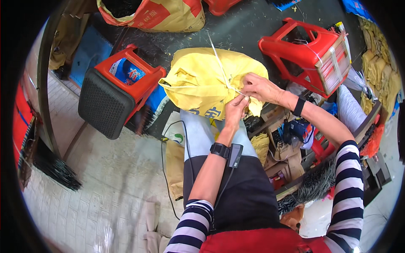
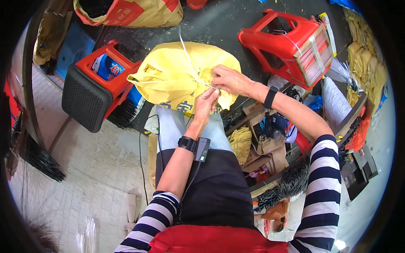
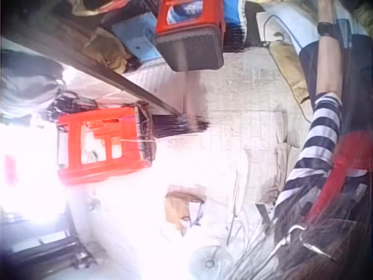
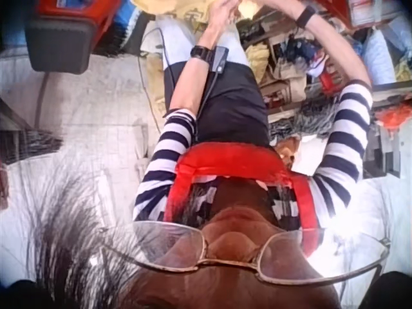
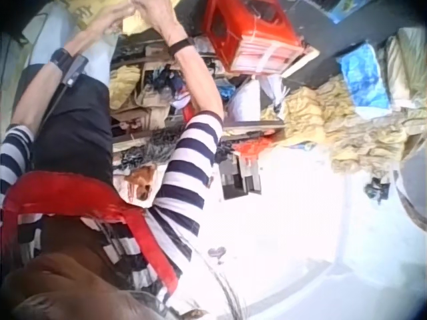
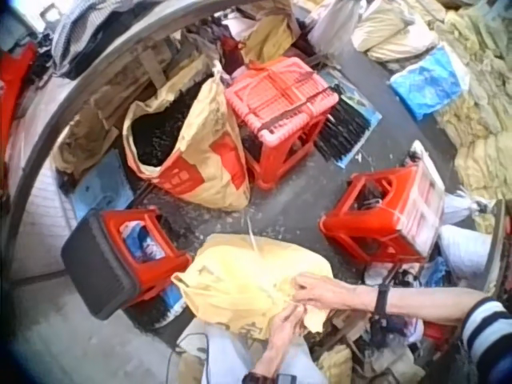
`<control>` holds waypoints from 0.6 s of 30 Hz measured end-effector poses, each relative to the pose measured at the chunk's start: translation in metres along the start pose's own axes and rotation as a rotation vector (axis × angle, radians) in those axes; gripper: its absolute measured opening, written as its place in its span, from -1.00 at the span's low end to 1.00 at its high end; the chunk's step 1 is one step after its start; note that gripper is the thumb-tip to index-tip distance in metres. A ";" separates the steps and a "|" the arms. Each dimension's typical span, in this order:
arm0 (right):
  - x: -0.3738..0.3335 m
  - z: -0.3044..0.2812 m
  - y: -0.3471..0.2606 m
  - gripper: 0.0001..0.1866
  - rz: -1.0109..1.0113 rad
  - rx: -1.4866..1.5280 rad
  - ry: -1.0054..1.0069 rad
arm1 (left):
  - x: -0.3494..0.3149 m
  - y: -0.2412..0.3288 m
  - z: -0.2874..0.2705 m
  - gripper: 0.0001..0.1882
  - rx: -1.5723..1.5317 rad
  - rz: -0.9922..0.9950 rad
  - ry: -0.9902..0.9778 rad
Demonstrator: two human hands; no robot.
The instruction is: Packing black industrial rods into yellow bags and organizing the bags in a warehouse setting.
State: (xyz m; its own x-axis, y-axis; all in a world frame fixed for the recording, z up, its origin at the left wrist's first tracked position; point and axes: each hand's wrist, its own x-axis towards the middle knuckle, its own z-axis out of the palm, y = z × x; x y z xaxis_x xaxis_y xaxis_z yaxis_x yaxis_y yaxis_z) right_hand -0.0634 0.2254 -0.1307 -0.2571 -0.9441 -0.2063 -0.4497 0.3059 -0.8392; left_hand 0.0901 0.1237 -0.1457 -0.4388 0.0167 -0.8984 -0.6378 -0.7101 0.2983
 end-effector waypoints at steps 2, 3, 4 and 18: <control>-0.004 0.005 0.001 -0.88 0.032 0.029 -0.005 | -0.002 -0.001 0.003 -0.70 0.029 0.017 0.046; -0.005 0.006 0.004 -0.88 0.059 0.051 -0.008 | 0.000 0.000 0.005 -0.70 0.058 0.042 0.089; -0.007 0.007 0.005 -0.88 0.074 0.085 -0.003 | 0.000 -0.001 0.007 -0.73 0.065 0.075 0.102; 0.019 -0.023 0.017 -0.85 0.346 0.268 -0.376 | 0.001 -0.008 0.016 -0.90 0.092 0.232 0.166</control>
State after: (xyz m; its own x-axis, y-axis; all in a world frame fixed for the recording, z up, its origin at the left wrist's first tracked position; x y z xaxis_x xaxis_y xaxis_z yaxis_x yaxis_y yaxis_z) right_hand -0.0957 0.2158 -0.1377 -0.0065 -0.7884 -0.6151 -0.1489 0.6090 -0.7790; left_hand 0.0847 0.1403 -0.1440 -0.4748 -0.2592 -0.8411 -0.5906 -0.6147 0.5229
